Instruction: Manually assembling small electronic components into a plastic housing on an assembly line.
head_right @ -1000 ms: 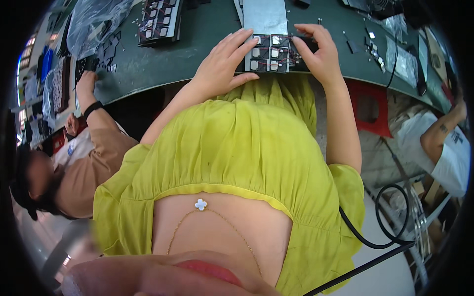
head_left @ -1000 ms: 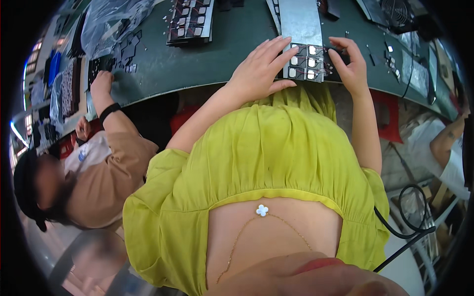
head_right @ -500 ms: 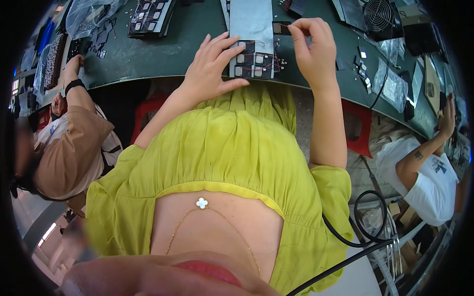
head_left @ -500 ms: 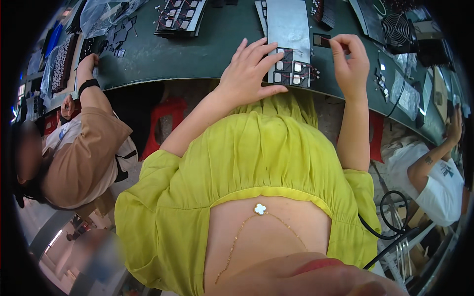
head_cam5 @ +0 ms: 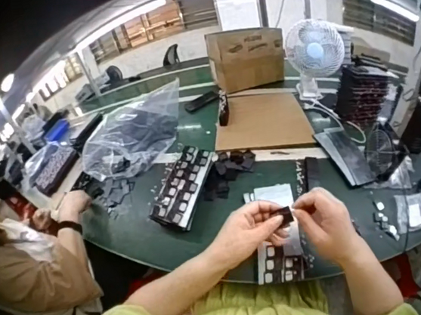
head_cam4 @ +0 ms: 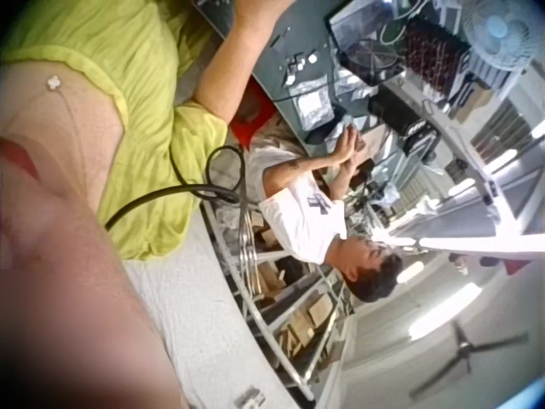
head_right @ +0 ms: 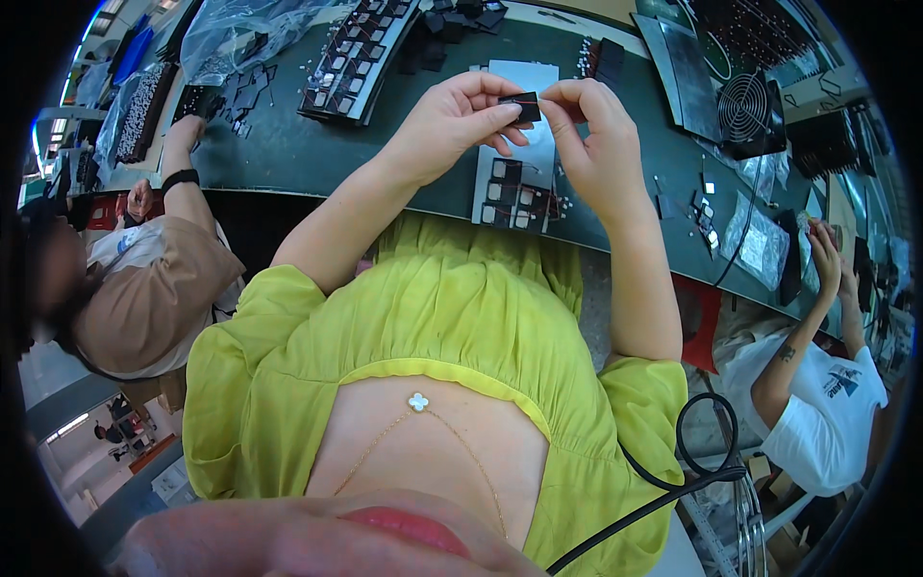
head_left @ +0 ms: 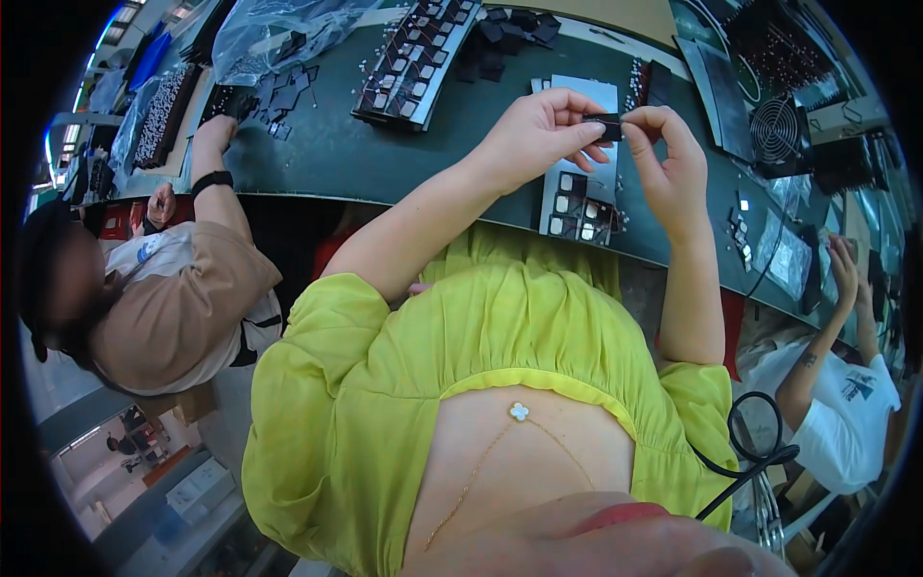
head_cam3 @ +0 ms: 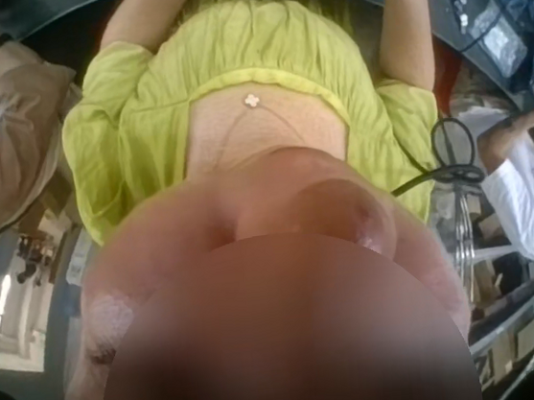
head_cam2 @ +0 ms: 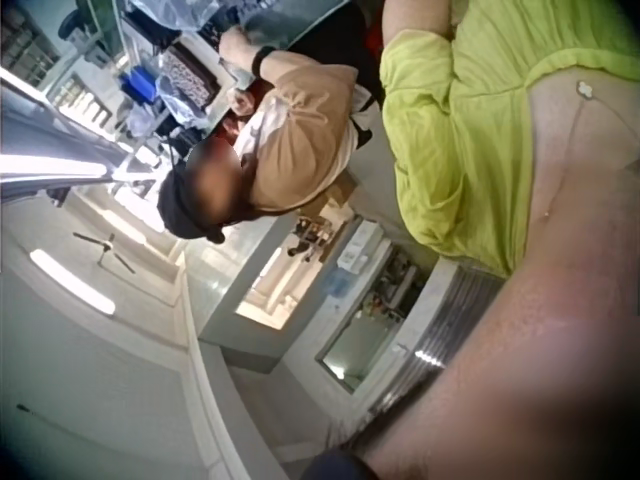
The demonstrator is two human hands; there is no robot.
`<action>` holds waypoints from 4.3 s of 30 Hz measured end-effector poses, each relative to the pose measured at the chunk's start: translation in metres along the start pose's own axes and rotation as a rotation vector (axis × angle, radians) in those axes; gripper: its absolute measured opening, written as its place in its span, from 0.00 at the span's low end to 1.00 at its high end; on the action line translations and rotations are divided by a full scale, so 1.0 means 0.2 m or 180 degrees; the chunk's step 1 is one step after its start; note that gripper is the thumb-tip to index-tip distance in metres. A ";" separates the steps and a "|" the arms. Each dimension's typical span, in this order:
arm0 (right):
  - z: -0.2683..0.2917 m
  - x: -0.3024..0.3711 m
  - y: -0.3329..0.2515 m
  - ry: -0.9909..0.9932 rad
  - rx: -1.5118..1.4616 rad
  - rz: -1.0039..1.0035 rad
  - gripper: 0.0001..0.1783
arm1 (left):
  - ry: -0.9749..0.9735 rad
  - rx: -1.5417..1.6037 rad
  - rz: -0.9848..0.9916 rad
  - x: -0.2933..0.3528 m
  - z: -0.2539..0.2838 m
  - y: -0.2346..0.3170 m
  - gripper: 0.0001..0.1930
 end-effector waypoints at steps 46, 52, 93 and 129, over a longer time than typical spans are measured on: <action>-0.01 -0.25 0.47 0.0875 -0.0004 -0.0872 0.09 | 0.0533 0.0084 0.0043 -0.25 0.27 -0.07 0.08; -0.11 -0.39 0.37 -0.0299 0.0934 -0.0322 0.08 | 0.0159 0.0442 -0.0014 -0.24 0.25 -0.05 0.08; -0.26 -0.36 0.22 -0.0033 0.1938 0.1871 0.07 | 0.1037 0.2033 -0.0369 -0.30 0.37 -0.11 0.10; -0.28 -0.23 0.26 -0.0123 0.0148 0.0147 0.17 | 0.0440 0.2332 0.0129 -0.29 0.25 -0.11 0.10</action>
Point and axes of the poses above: each hand's wrist, its own x-axis away from the middle knuckle, its own z-axis out of the back of the hand, y = z × x, the point moved 2 cm from there along -x, towards the middle knuckle, and after that the axes turned 3 degrees about y, right-handed, at the moved point
